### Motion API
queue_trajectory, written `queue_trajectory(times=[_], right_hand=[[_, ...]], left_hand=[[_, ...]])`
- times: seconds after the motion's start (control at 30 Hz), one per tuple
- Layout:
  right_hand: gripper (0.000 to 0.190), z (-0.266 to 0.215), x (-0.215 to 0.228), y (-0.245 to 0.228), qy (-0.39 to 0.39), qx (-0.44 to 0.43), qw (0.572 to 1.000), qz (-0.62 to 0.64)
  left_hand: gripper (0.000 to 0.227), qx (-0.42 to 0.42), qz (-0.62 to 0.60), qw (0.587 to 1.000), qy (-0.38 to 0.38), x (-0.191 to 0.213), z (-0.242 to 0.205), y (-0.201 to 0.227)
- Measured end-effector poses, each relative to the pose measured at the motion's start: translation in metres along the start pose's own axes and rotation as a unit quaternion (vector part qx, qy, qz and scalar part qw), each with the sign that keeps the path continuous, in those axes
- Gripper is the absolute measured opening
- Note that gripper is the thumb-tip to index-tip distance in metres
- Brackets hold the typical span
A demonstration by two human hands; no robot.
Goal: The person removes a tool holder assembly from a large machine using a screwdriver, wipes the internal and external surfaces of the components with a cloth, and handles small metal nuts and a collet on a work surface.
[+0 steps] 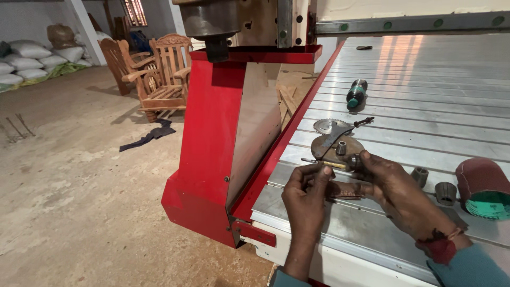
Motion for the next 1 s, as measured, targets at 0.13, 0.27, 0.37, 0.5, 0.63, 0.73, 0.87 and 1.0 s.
queue_trajectory(times=[0.13, 0.27, 0.37, 0.5, 0.63, 0.73, 0.87, 1.0], right_hand=[[0.037, 0.001, 0.002, 0.002, 0.004, 0.037, 0.998, -0.044], [0.032, -0.010, -0.007, -0.009, 0.048, 0.108, 0.983, -0.137], [0.030, -0.015, -0.011, -0.015, 0.060, 0.158, 0.969, -0.178], [0.031, -0.016, -0.013, -0.014, 0.029, 0.174, 0.969, -0.174], [0.032, -0.015, -0.020, -0.008, -0.017, 0.145, 0.977, -0.155], [0.032, -0.014, -0.018, -0.007, -0.012, 0.134, 0.978, -0.161], [0.035, -0.008, -0.005, -0.001, 0.003, 0.065, 0.992, -0.106], [0.036, 0.003, 0.001, 0.010, -0.069, 0.009, 0.998, 0.009]], left_hand=[[0.027, 0.092, -0.144, 0.985, 0.040, 0.004, 0.005, -0.021], [0.033, 0.129, -0.195, 0.971, 0.044, 0.001, 0.004, -0.032], [0.032, 0.141, -0.182, 0.973, 0.012, -0.003, 0.001, -0.030], [0.036, 0.111, -0.150, 0.982, -0.026, -0.008, 0.000, -0.023], [0.039, 0.054, -0.136, 0.988, -0.044, -0.010, 0.003, -0.016], [0.036, -0.010, -0.087, 0.995, -0.041, -0.010, 0.003, -0.007], [0.040, -0.019, -0.015, 0.999, -0.036, -0.013, -0.004, 0.006], [0.045, -0.076, 0.076, 0.993, -0.054, -0.016, -0.011, 0.028]])
Point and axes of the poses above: each hand's wrist, its own z-axis towards the middle knuckle, its own x-axis out of the back of the hand, y = z × x, the point moved 7 cm from there along z, towards the middle knuckle, and after that the axes turned 14 degrees about -x, right-handed, at the moved point
